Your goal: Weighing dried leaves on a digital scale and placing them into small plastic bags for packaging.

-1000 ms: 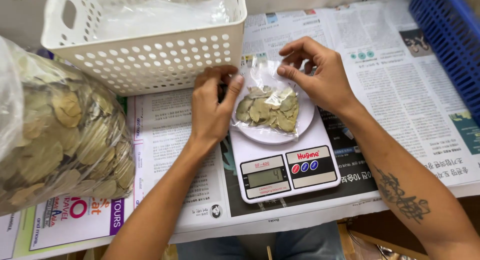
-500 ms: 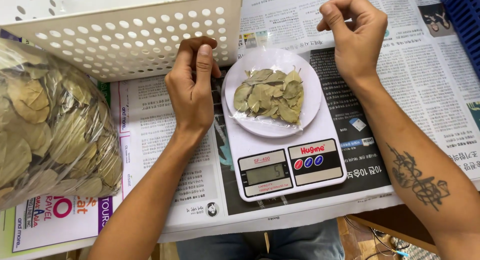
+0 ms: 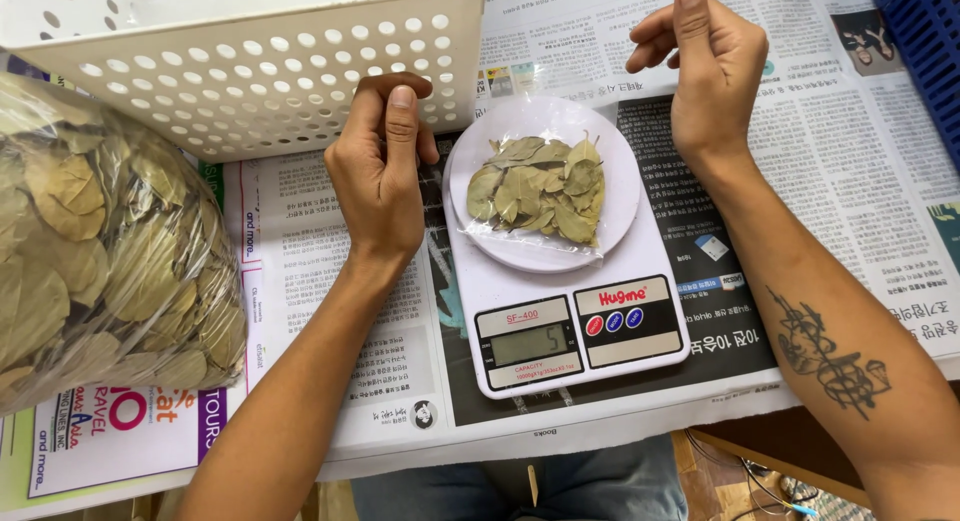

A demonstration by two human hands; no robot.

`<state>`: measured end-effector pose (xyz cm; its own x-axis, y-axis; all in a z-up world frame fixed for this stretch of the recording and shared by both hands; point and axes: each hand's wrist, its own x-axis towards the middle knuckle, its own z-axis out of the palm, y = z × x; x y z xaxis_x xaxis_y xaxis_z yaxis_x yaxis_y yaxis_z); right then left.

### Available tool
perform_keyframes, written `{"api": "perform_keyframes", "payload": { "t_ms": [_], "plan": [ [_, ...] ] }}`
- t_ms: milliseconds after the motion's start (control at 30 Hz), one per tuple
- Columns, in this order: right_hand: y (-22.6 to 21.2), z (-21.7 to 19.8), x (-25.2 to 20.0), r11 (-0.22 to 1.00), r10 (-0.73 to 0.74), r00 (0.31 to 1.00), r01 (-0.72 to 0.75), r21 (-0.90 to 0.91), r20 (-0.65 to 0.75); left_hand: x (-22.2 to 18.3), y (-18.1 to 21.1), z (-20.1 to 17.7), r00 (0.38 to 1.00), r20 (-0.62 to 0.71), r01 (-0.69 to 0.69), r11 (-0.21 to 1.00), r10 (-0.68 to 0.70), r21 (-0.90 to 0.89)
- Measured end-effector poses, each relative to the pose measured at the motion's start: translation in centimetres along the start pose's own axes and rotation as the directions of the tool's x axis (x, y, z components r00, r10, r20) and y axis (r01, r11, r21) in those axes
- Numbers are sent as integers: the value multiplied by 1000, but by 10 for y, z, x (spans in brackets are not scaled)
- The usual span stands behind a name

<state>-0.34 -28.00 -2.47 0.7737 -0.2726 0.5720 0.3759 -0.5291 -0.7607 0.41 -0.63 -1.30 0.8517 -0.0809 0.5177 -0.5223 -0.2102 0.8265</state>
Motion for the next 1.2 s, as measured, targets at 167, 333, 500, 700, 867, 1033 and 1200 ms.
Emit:
{"api": "perform_keyframes", "payload": {
  "t_ms": [167,333,500,700,867,1033,1200],
  "plan": [
    [1,-2,2,988,-139,990,137,-72,-22,0,-3,0,998,10,-66,998,66,21],
    [11,-6,4,998,-65,997,64,-7,-51,0,-8,1,986,25,-165,980,163,110],
    [12,-9,5,987,-59,998,54,-151,-28,1,-6,-1,986,27,-168,982,166,86],
    [-14,-8,3,971,169,985,-171,-169,-28,-1,-16,1,969,42,-244,968,242,63],
    [12,-11,3,979,75,997,-76,-188,-11,-4,-15,-1,975,37,-218,976,217,24],
    [-24,-6,6,940,333,931,-316,127,-148,-5,-15,-3,989,44,-138,990,138,4],
    [-13,-12,1,998,-32,990,39,-48,139,4,-31,8,918,180,-384,907,355,174]
  ]
}}
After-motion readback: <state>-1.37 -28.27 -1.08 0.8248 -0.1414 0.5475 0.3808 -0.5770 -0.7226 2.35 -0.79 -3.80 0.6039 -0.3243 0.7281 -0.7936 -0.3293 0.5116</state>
